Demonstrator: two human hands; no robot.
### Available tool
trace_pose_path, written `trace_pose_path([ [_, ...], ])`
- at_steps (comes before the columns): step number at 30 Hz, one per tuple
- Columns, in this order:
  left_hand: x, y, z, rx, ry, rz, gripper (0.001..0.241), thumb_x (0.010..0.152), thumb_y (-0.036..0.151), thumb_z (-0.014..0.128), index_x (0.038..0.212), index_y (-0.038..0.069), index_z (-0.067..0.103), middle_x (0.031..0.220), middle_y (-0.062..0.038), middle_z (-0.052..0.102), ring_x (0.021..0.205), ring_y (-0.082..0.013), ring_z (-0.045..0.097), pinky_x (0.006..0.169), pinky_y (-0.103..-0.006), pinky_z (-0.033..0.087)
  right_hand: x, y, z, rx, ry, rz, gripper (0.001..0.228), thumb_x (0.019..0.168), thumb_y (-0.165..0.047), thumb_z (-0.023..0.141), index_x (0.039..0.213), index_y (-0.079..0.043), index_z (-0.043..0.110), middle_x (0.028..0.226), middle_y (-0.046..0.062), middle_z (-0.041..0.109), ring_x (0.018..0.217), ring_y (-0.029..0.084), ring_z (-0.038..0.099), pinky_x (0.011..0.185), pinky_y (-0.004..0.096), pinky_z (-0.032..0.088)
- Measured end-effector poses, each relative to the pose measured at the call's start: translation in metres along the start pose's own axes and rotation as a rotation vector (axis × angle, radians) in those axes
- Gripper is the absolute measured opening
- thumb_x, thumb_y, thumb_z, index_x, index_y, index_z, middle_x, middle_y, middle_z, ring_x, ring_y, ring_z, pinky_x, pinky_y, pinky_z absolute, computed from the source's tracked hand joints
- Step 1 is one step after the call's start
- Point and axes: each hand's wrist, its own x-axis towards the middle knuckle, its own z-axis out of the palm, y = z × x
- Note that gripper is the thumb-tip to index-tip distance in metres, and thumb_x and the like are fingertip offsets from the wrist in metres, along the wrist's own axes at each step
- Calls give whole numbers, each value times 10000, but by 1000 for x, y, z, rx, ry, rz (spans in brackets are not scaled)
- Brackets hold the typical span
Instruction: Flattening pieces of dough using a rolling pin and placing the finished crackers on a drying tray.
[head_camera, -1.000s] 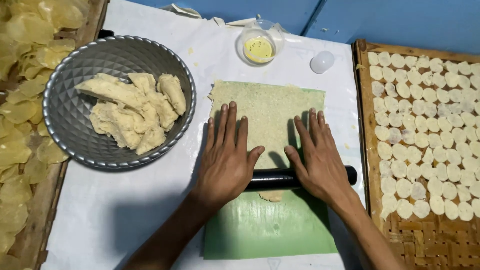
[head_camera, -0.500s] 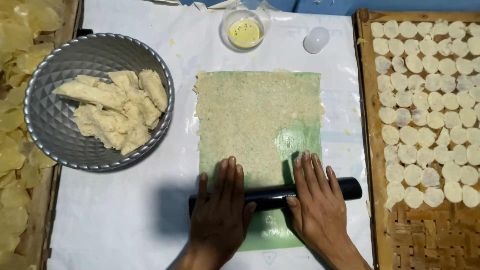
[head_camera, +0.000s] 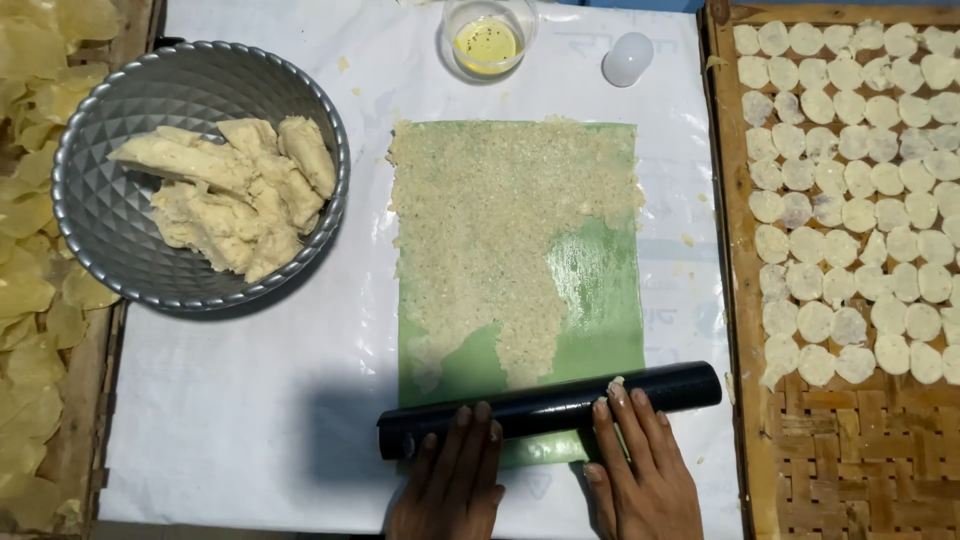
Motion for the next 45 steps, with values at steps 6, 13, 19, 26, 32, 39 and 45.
trace_pose_path([
  [6, 56, -12, -36, -18, 9, 3, 616, 1053, 367, 451, 1503, -52, 415, 1598, -223, 421, 1506, -369, 385, 1230, -494, 317, 45, 7, -19, 68, -85, -4, 573, 1058, -302, 391, 1591, -93, 366, 1678, 117, 356, 1561, 314, 334, 1270, 486, 253],
  [13, 129, -53, -25, -14, -75, -29, 756, 1050, 519, 362, 1505, -84, 395, 1607, -266, 394, 1524, -383, 334, 1219, -591, 236, 132, 31, -12, 27, -144, -88, 600, 1081, -326, 354, 1613, -56, 302, 1687, 145, 323, 1564, 313, 301, 1263, 457, 235],
  [19, 178, -81, -16, 4, -121, -92, 689, 1078, 463, 290, 1571, -16, 341, 1688, -214, 232, 1577, -356, 163, 1255, -592, 76, 182, 42, 3, -80, -156, -39, 620, 1118, -405, 233, 1627, -57, 297, 1692, 168, 280, 1585, 294, 203, 1277, 455, 137],
  [26, 109, -39, -32, 56, -40, -20, 652, 1056, 417, 428, 1529, -32, 406, 1626, -209, 398, 1522, -344, 363, 1231, -569, 252, 91, 20, -6, -50, -133, -54, 651, 1078, -385, 299, 1612, -13, 289, 1691, 202, 297, 1575, 343, 287, 1267, 486, 235],
  [32, 80, -40, -27, -24, 19, 36, 448, 1062, 258, 487, 1453, 41, 522, 1424, -152, 541, 1287, -321, 521, 1092, -469, 402, 46, 4, -29, 172, -88, -89, 598, 940, -239, 630, 1487, -76, 452, 1594, 226, 393, 1482, 403, 407, 1196, 515, 381],
  [39, 103, -59, -47, -178, 129, -36, 472, 1067, 408, 432, 1344, 53, 572, 1187, -115, 603, 1018, -307, 611, 880, -467, 452, 87, -9, -44, 363, -99, -104, 352, 918, -241, 758, 1245, -125, 701, 1051, 92, 636, 942, 245, 639, 749, 350, 556],
  [45, 107, -79, -72, -271, 173, -306, 506, 1053, 410, 438, 1388, 45, 545, 1248, -137, 657, 1084, -338, 608, 912, -448, 435, 108, -2, -43, 466, -111, -189, 206, 988, -197, 657, 1108, -37, 707, 1043, 128, 630, 903, 264, 646, 741, 352, 535],
])
